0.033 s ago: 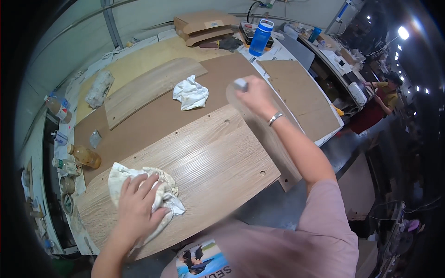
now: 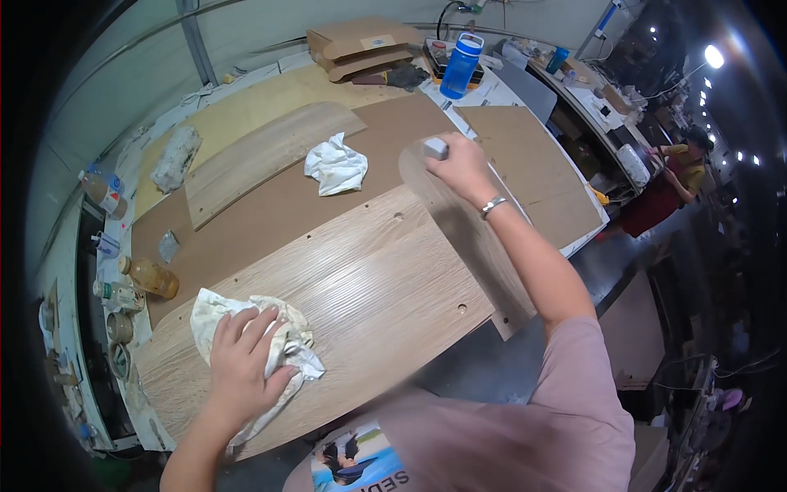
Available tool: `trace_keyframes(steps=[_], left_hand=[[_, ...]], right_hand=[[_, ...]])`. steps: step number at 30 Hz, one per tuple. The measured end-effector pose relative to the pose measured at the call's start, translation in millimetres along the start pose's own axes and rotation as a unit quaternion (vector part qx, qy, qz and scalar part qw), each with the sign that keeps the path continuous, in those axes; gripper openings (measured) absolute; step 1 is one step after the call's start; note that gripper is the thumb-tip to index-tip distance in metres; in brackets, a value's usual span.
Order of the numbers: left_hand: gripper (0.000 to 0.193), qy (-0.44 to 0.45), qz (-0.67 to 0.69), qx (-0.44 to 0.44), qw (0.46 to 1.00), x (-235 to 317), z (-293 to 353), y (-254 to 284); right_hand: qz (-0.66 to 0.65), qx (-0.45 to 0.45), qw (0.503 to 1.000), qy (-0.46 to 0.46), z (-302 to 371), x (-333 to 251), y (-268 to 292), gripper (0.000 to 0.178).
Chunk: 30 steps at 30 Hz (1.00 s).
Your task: The person sands the surfaces and edges of wood panels using a sanding block and wipes them with a cloth.
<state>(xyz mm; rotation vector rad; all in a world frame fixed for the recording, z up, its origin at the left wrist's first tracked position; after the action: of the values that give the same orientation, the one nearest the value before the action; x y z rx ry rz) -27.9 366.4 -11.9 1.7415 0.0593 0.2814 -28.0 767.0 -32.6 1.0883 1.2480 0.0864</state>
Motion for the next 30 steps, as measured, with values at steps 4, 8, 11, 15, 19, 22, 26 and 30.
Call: trace_keyframes(steps=[4,8,11,15,19,22,26,30], left_hand=[[0.056,0.029,0.025,0.042,0.998,-2.5,4.4,-8.6],[0.056,0.033,0.028,0.045,0.998,-3.2,1.4,-8.7],[0.056,0.037,0.031,0.039,0.998,-4.5,4.8,-7.8],[0.055,0.034,0.035,0.035,0.998,-6.7,2.5,-12.5],[0.054,0.036,0.031,0.041,0.998,-7.9,0.9,-14.4],[0.056,0.038,0.027,0.027,0.999,-7.2,2.9,-13.6],[0.057,0.041,0.017,0.022,0.999,-3.1,0.7,-12.4],[0.056,0.020,0.021,0.015,0.999,-1.6,-3.9,-14.1]], right_hand=[[-0.282,-0.088,0.955,0.011,0.3,19.6,-0.6,0.026],[-0.249,-0.114,0.958,0.086,11.4,0.5,-21.1,0.024],[-0.213,-0.179,0.959,0.050,28.7,26.4,-11.9,0.028],[-0.252,-0.187,0.948,0.054,32.2,52.7,-6.0,0.028],[-0.287,-0.155,0.943,0.071,3.1,18.4,-18.9,0.029],[-0.252,-0.188,0.946,0.085,14.0,20.4,-21.5,0.028],[-0.256,-0.223,0.937,0.084,29.7,27.7,-16.4,0.027],[-0.281,-0.182,0.942,0.038,8.3,26.0,-24.0,0.028]])
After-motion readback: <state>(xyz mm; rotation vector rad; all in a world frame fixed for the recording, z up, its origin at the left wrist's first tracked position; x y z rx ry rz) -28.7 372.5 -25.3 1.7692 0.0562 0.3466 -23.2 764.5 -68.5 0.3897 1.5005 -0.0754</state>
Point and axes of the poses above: each hand's wrist, its own z-axis away from the middle knuckle, its own y-axis out of the back of the hand, x = y × z, the point moved 8 cm from there along -z, towards the middle knuckle, and after that the axes turned 8 degrees about -y, right-handed, at the moved point
